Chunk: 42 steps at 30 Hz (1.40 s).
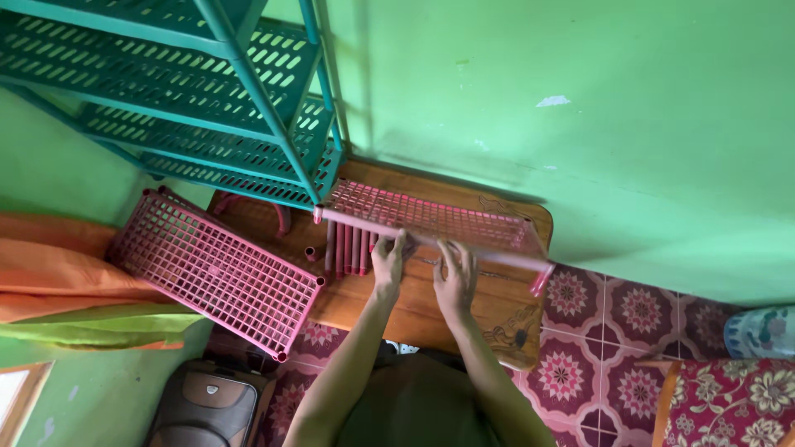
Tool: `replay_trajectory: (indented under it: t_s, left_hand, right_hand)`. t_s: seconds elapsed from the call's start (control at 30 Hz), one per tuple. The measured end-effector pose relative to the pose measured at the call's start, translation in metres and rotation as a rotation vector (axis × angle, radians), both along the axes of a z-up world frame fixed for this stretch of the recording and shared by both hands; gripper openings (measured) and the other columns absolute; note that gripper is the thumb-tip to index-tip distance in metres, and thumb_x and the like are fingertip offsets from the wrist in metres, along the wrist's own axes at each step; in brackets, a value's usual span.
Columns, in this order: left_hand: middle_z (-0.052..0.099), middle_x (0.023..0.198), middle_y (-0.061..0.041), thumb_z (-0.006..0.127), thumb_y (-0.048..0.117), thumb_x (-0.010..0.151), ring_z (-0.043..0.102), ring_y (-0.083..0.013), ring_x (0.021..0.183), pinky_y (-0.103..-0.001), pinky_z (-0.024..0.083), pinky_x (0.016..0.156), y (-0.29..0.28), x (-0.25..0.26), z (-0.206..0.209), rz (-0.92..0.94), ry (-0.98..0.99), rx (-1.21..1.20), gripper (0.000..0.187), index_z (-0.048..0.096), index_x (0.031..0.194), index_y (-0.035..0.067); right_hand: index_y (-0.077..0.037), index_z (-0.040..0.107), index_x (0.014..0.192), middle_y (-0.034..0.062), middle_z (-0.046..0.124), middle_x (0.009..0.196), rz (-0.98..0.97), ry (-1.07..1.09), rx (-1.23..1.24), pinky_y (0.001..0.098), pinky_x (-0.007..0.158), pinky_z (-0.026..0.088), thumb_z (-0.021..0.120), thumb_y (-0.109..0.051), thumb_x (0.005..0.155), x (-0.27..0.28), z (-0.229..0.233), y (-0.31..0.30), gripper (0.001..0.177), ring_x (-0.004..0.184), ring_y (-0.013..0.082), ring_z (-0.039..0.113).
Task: The person disassembles a pink plastic shelving unit by removing curved and straight rods from the grid panels. The person places the removed rods on a wooden table and sets the grid panels aside.
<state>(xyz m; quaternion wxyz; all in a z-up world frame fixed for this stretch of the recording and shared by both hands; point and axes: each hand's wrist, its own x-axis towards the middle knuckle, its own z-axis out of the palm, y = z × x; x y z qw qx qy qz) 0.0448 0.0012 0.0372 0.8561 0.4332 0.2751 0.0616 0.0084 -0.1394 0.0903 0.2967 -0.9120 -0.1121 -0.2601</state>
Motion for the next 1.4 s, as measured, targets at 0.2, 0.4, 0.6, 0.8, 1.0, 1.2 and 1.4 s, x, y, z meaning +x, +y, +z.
replay_trajectory:
  t_s: [0.2, 0.4, 0.6, 0.8, 1.0, 1.2, 1.4]
  left_hand:
    - [0.069, 0.097, -0.006, 0.064, 0.016, 0.1, 0.069, -0.0158, 0.084, -0.036, 0.065, 0.082, 0.004, 0.046, 0.006, -0.048, -0.149, -0.001, 0.018, 0.064, 0.108, -0.001]
    - [0.07, 0.094, -0.01, 0.066, 0.02, 0.1, 0.073, -0.0196, 0.085, -0.037, 0.067, 0.082, 0.015, 0.087, 0.004, -0.162, -0.104, 0.02, 0.023, 0.061, 0.102, -0.003]
    - [0.07, 0.093, -0.01, 0.071, 0.021, 0.098, 0.07, -0.0181, 0.081, -0.036, 0.066, 0.076, 0.013, 0.12, 0.004, -0.161, -0.093, 0.021, 0.026, 0.064, 0.106, -0.003]
    - [0.075, 0.089, -0.012, 0.077, 0.02, 0.091, 0.075, -0.019, 0.077, -0.034, 0.067, 0.071, 0.017, 0.141, -0.007, -0.158, 0.039, 0.081, 0.027, 0.069, 0.096, -0.005]
    - [0.074, 0.086, -0.015, 0.081, 0.016, 0.089, 0.074, -0.0209, 0.071, -0.034, 0.067, 0.065, 0.013, 0.171, -0.018, -0.123, 0.031, 0.074, 0.026, 0.069, 0.095, -0.007]
    - [0.076, 0.093, -0.01, 0.075, 0.026, 0.093, 0.074, -0.0166, 0.082, -0.033, 0.063, 0.076, 0.018, 0.179, -0.009, -0.238, 0.077, 0.253, 0.029, 0.07, 0.102, -0.001]
    - [0.076, 0.101, -0.008, 0.067, 0.037, 0.096, 0.072, -0.0159, 0.095, -0.034, 0.056, 0.097, 0.029, 0.196, 0.001, -0.403, 0.141, 0.444, 0.036, 0.072, 0.108, 0.003]
  right_hand:
    - [-0.015, 0.063, 0.134, 0.0107, 0.059, 0.135, -0.06, 0.014, 0.033, 0.0452, 0.103, 0.049, 0.072, -0.005, 0.091, 0.01, 0.006, 0.002, 0.045, 0.124, 0.0312, 0.057]
    - [-0.012, 0.062, 0.135, 0.0112, 0.059, 0.136, -0.056, 0.089, 0.082, 0.0459, 0.107, 0.046, 0.068, -0.005, 0.092, 0.011, 0.007, -0.003, 0.044, 0.127, 0.0319, 0.057]
    - [-0.012, 0.062, 0.134, 0.011, 0.06, 0.136, -0.022, 0.221, 0.18, 0.0405, 0.1, 0.05, 0.066, -0.008, 0.094, 0.018, -0.012, -0.012, 0.04, 0.125, 0.0287, 0.057]
    - [-0.007, 0.061, 0.136, 0.0074, 0.072, 0.119, -0.007, 0.537, 0.822, 0.0277, 0.079, 0.052, 0.067, -0.025, 0.099, 0.041, -0.06, -0.026, 0.042, 0.098, 0.0168, 0.069]
    - [-0.004, 0.062, 0.132, 0.0081, 0.074, 0.109, -0.079, 0.627, 1.098, 0.0262, 0.072, 0.054, 0.062, -0.033, 0.101, 0.091, -0.073, -0.037, 0.043, 0.087, 0.014, 0.072]
    - [0.0, 0.064, 0.118, 0.0131, 0.073, 0.094, -0.184, 0.734, 1.234, 0.0296, 0.061, 0.057, 0.062, -0.037, 0.102, 0.152, -0.062, -0.037, 0.04, 0.076, 0.0189, 0.073]
    - [0.005, 0.061, 0.113, 0.0165, 0.073, 0.095, -0.268, 0.687, 1.332, 0.0342, 0.07, 0.065, 0.063, -0.03, 0.101, 0.221, -0.057, -0.054, 0.037, 0.082, 0.0231, 0.076]
